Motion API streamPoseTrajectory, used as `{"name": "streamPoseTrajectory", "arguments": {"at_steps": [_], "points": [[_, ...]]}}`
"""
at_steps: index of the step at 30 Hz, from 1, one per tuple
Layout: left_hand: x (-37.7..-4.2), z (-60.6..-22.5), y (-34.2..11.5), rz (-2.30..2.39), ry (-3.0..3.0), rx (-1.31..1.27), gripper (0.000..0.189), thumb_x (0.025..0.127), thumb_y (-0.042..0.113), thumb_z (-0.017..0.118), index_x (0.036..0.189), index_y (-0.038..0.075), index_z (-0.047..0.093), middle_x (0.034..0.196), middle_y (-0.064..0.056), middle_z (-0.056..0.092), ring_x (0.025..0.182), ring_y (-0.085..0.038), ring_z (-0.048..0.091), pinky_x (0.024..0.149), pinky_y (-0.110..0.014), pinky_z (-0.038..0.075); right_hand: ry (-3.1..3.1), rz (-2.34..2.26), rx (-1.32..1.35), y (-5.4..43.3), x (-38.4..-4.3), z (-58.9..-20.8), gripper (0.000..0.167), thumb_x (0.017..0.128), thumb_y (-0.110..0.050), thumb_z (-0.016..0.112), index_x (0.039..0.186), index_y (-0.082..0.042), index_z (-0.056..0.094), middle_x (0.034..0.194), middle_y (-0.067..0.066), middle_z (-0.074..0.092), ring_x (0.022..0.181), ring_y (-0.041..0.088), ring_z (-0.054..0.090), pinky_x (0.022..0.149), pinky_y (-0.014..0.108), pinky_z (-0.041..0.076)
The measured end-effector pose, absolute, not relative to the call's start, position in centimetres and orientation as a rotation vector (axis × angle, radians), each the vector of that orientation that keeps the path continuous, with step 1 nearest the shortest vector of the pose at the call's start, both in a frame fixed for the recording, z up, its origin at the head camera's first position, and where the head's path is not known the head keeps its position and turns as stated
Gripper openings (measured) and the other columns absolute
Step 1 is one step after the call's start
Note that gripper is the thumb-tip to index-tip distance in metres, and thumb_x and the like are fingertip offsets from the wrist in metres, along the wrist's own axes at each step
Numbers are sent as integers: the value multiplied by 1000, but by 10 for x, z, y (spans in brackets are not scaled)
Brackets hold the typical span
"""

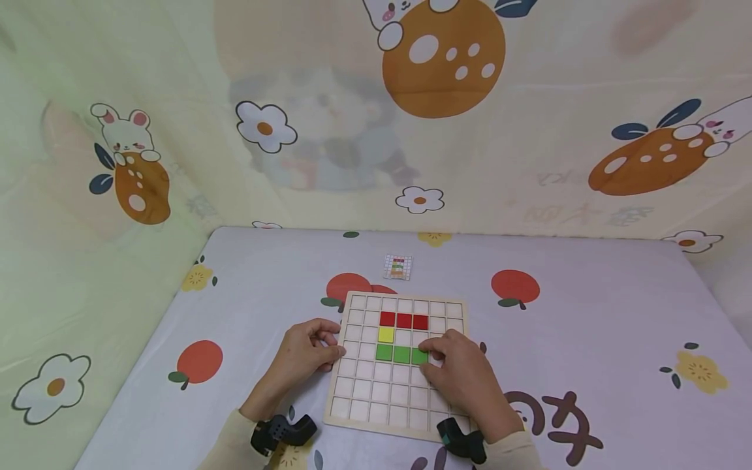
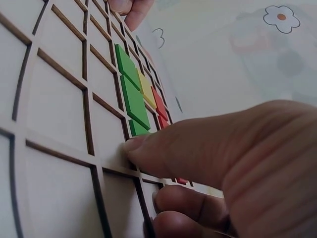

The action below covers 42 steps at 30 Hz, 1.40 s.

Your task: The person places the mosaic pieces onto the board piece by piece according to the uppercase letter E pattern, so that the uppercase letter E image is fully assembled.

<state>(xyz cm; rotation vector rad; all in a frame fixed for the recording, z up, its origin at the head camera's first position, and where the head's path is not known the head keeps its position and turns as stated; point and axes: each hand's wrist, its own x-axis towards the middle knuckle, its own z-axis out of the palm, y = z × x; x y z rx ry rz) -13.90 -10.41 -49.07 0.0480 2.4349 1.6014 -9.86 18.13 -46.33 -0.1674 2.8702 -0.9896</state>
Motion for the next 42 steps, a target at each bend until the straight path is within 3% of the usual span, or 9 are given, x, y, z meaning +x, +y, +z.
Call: {"name": "streamPoseTrajectory", "arguments": {"at_steps": [7,15,23,29,42], "points": [[-138,-490,-105,1589,2436,28,30,85,3,81,113,2,70,86,-5,63,55,-12,58,53,-21,55,2895,-1005,-109,194,-88,-457,32,85,-15,83,116,-8,78,84,-1,56,74,15,49,58,25,40],[-138,-489,-105,1598,2439,46,31,85,2,82,113,0,70,85,-5,64,56,-12,58,53,-21,55,2934,-910,82,244,-57,-458,33,87,-20,84,116,-7,77,91,-1,64,71,10,52,56,22,45],[-138,-489,-105,1599,2437,48,32,85,1,82,113,0,70,85,-5,64,56,-12,58,52,-21,54,2822,-828,293,281,-25,-474,34,89,-27,81,116,-6,76,86,-1,57,74,12,47,58,24,38],[-139,-491,-103,1589,2440,42,32,84,2,83,113,1,70,85,-5,64,56,-12,58,53,-21,54,2717,-843,374,286,-16,-480,44,84,-34,86,115,-4,77,87,1,53,72,15,46,56,26,36],[-139,-492,-104,1604,2438,64,31,84,1,83,113,1,70,85,-5,64,56,-12,58,52,-21,54,2692,-872,380,280,-15,-478,26,83,-25,87,97,-7,75,84,-1,56,73,16,48,57,24,39]]}}
